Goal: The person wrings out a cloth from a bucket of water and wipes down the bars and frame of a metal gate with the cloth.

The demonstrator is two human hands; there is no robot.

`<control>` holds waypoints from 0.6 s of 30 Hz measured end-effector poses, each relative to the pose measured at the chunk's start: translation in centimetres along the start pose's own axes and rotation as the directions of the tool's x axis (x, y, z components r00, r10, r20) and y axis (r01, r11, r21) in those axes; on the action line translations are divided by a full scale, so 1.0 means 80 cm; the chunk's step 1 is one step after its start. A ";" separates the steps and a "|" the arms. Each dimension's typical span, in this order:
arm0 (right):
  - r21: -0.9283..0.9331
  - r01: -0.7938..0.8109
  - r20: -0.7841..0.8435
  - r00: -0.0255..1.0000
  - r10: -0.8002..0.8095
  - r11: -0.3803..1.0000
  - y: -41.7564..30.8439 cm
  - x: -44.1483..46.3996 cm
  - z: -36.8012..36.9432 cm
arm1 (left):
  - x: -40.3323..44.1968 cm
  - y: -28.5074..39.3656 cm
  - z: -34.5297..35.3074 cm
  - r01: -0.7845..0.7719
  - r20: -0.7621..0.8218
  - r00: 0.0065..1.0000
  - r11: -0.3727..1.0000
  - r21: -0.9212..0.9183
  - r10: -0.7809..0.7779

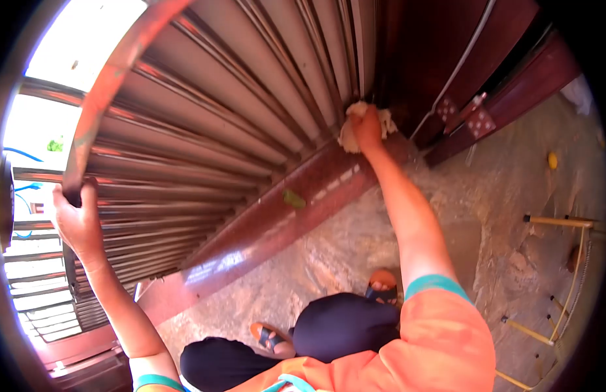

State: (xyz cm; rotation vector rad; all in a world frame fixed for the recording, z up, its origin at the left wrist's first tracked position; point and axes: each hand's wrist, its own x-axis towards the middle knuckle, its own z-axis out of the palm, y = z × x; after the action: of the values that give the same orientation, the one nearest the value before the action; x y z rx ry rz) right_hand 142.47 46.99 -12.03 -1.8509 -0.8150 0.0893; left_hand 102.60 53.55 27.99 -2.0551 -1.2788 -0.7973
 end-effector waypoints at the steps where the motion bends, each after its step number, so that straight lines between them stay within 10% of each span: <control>1: 0.091 0.117 -0.037 0.993 -0.114 0.989 -0.026 -0.009 -0.015 | 0.000 0.006 -0.005 0.019 0.035 0.999 1.000 0.012 -0.019; 2: 0.377 -0.049 0.090 0.996 0.016 0.925 -0.085 -0.018 -0.044 | -0.001 0.012 -0.008 0.036 0.073 0.997 0.999 0.025 -0.038; 9: 0.571 0.400 -0.119 0.904 -0.409 0.717 -0.306 0.072 -0.111 | 0.003 0.005 -0.012 0.075 0.155 0.986 0.992 -0.102 -0.058; 14: -0.019 0.612 -0.532 0.663 -0.526 0.791 -0.350 0.102 -0.089 | 0.004 -0.002 -0.016 0.083 0.226 0.974 0.970 -0.229 -0.030; 18: -0.014 0.486 -0.525 0.740 -0.421 0.874 -0.312 0.092 -0.064 | 0.002 0.006 -0.014 0.083 0.139 0.989 0.978 -0.193 -0.056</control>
State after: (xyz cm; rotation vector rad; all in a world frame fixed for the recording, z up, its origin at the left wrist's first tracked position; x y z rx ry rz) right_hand 138.03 52.20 13.58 -1.4032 -0.8285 -0.6369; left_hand 102.88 52.62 28.79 -2.2650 -1.3994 -0.8622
